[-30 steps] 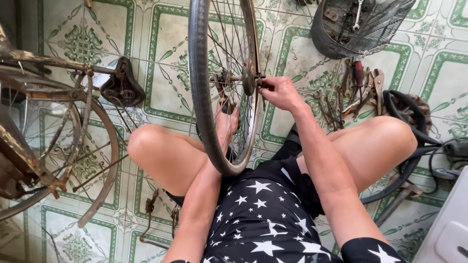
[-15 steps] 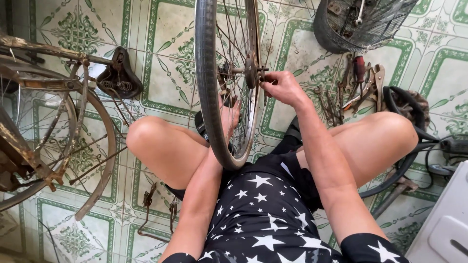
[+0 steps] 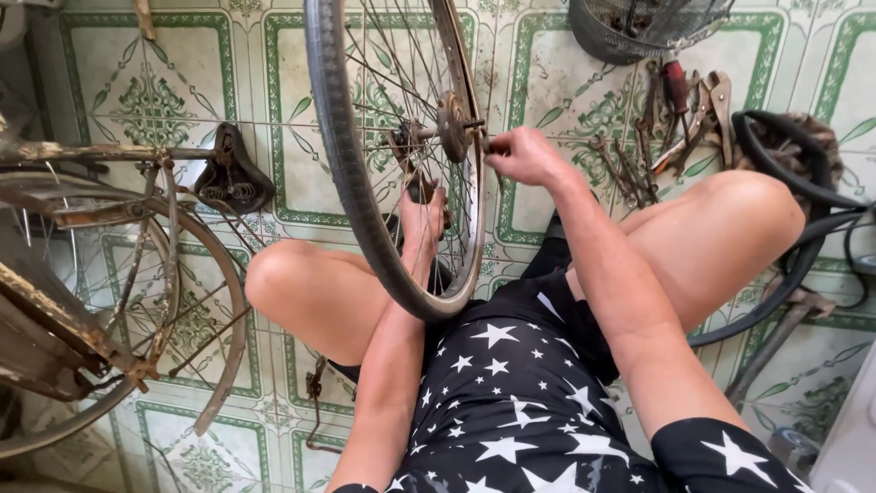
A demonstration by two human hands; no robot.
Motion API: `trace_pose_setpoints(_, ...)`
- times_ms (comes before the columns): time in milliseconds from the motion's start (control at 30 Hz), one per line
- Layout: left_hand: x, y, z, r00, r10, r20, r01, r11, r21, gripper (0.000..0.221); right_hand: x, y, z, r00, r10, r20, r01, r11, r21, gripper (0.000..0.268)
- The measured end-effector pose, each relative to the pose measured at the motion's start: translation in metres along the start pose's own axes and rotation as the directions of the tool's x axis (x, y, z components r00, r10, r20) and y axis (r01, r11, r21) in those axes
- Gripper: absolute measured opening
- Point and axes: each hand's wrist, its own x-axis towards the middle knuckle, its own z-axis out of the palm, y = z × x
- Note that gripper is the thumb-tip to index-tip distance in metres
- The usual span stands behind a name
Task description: The person sits on the floor and repairs a bicycle wheel by hand, rotating the axle and tightening the hub components. They then turn the wheel over and continue to tighten the axle components on the opposite side.
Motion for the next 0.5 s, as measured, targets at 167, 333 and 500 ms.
trace_pose_setpoints(167,0.018,-0.025,-0.002,1.000,0.007,0.006,-0.005,0.975,-0.222,0.022,-0.003,-0.006,-0.004,0.947,-0.216,-0.238,0.179,0.969,-0.168,0.027)
trace_pose_setpoints(333,0.006,-0.002,0.000,0.995,-0.103,0.005,0.103,0.982,-0.162,0.023,-0.005,-0.017,-0.007,0.934,-0.257,-0.249,0.223,0.962,-0.156,0.028)
trace_pose_setpoints(500,-0.006,0.019,0.005,0.995,-0.099,0.014,0.100,0.984,-0.146,0.026,-0.001,-0.018,-0.005,0.940,-0.249,-0.232,0.222,0.966,-0.135,0.025)
